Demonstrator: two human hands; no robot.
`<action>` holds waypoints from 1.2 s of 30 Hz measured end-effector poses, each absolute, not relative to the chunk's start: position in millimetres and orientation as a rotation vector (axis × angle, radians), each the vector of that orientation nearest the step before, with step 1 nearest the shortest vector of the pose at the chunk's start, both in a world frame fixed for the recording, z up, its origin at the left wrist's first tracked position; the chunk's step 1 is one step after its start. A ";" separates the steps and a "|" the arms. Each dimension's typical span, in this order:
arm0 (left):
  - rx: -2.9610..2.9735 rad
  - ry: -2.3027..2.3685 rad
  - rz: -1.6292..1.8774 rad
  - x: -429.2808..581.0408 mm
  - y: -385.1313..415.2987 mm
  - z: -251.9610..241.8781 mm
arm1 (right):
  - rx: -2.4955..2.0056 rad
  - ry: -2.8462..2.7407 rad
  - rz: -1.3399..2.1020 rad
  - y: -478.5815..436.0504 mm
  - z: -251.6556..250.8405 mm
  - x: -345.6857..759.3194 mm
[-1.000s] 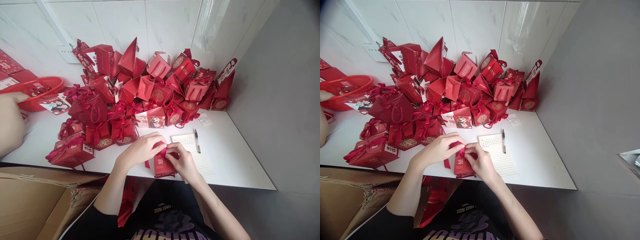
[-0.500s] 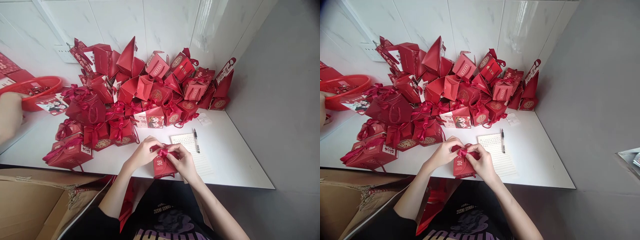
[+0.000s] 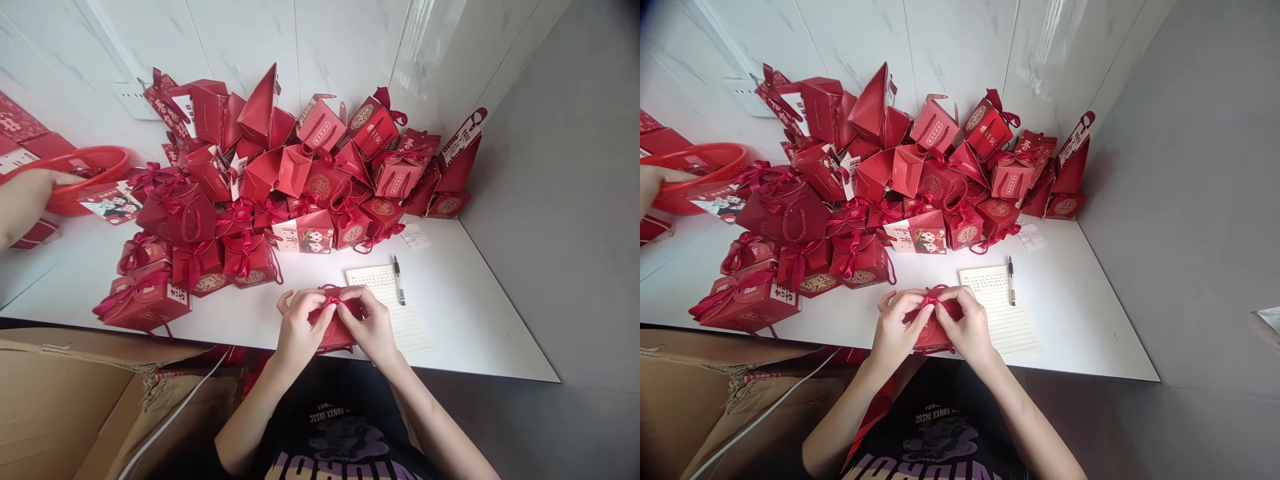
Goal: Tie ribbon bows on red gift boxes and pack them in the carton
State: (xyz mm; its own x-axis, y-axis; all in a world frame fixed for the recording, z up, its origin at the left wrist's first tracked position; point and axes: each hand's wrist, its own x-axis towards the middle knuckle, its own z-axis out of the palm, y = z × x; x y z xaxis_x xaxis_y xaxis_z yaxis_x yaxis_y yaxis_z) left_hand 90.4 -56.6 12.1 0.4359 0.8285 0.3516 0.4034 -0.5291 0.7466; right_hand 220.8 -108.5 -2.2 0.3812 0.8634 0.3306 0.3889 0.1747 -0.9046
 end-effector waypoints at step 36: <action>1.911 0.975 0.959 74.9 -41.6 13.2 | -1.465 -1.864 -0.242 -131.3 14.9 245.5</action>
